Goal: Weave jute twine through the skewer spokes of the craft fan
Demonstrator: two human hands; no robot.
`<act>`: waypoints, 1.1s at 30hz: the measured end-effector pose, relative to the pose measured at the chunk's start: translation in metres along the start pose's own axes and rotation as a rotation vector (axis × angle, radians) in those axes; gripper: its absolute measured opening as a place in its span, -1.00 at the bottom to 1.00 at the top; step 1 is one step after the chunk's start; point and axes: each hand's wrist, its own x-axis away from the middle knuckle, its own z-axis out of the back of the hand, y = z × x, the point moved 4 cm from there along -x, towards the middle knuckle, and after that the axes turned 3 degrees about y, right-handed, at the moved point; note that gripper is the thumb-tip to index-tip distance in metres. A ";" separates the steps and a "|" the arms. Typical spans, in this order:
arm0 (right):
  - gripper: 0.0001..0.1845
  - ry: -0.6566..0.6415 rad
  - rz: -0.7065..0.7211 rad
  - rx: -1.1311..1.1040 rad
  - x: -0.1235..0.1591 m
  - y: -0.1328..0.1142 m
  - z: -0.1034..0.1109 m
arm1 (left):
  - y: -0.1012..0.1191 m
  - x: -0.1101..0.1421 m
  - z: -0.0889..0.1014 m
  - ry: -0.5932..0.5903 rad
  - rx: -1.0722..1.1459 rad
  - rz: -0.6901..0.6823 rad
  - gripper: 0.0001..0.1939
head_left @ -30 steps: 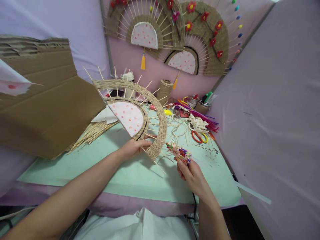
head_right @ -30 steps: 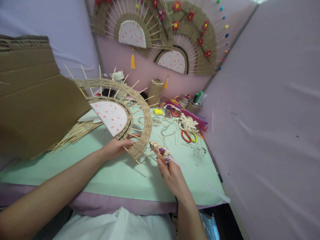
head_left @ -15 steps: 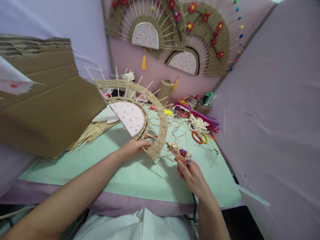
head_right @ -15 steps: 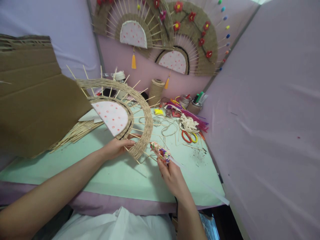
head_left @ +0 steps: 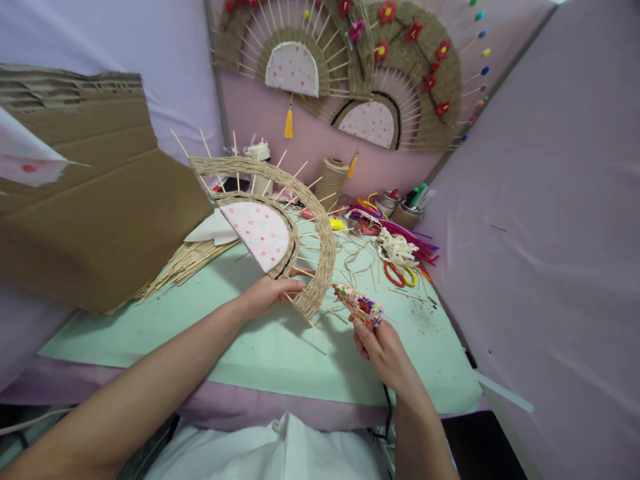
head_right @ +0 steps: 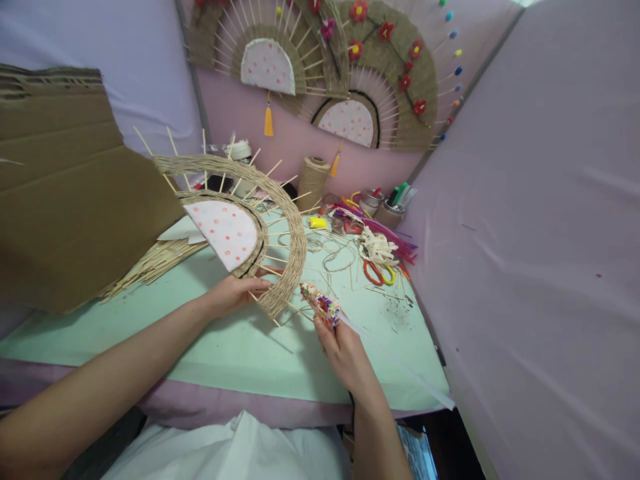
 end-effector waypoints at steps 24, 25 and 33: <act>-0.48 -0.024 -0.026 0.069 -0.001 0.001 -0.003 | -0.002 -0.001 0.002 -0.013 -0.022 -0.013 -0.61; -0.48 -0.023 -0.030 0.073 -0.001 0.002 -0.003 | -0.001 0.000 0.001 -0.012 -0.024 -0.014 -0.61; -0.50 0.014 0.032 0.073 -0.001 -0.001 -0.002 | 0.002 0.001 -0.003 -0.002 -0.019 -0.024 -0.61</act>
